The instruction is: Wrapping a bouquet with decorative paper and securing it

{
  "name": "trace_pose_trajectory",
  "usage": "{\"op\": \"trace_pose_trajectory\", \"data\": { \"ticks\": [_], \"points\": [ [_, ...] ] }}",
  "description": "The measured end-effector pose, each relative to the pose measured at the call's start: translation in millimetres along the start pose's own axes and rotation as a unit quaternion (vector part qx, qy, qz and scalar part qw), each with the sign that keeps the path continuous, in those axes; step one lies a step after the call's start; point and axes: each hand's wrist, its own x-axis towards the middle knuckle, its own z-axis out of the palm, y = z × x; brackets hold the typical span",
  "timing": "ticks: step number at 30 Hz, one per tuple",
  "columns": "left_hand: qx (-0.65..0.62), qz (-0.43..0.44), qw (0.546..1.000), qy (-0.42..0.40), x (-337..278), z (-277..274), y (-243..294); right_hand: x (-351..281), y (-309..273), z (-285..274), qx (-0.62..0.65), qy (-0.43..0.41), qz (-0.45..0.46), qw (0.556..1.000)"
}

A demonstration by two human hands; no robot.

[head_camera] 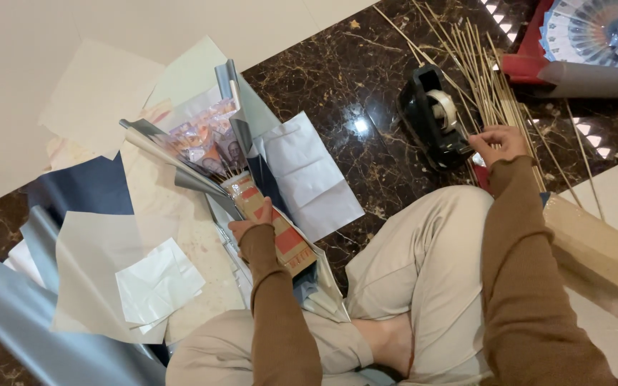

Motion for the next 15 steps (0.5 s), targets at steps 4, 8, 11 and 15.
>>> {"op": "trace_pose_trajectory", "data": {
  "ticks": [4, 8, 11, 15],
  "points": [
    [0.018, -0.062, 0.997, -0.038, 2, -6, 11, -32, -70, -33, 0.046, -0.058, 0.081, 0.994],
    [0.017, -0.057, 0.998, -0.032, 1, -6, 9, -46, -88, -45, 0.041, -0.123, 0.195, 0.972],
    [0.009, -0.059, 0.998, -0.032, 0, -8, 11, -48, -78, -45, 0.011, -0.124, 0.21, 0.97],
    [0.013, -0.058, 0.998, -0.034, 4, -5, 8, -49, -72, -42, -0.009, -0.135, 0.204, 0.97]
  ]
}}
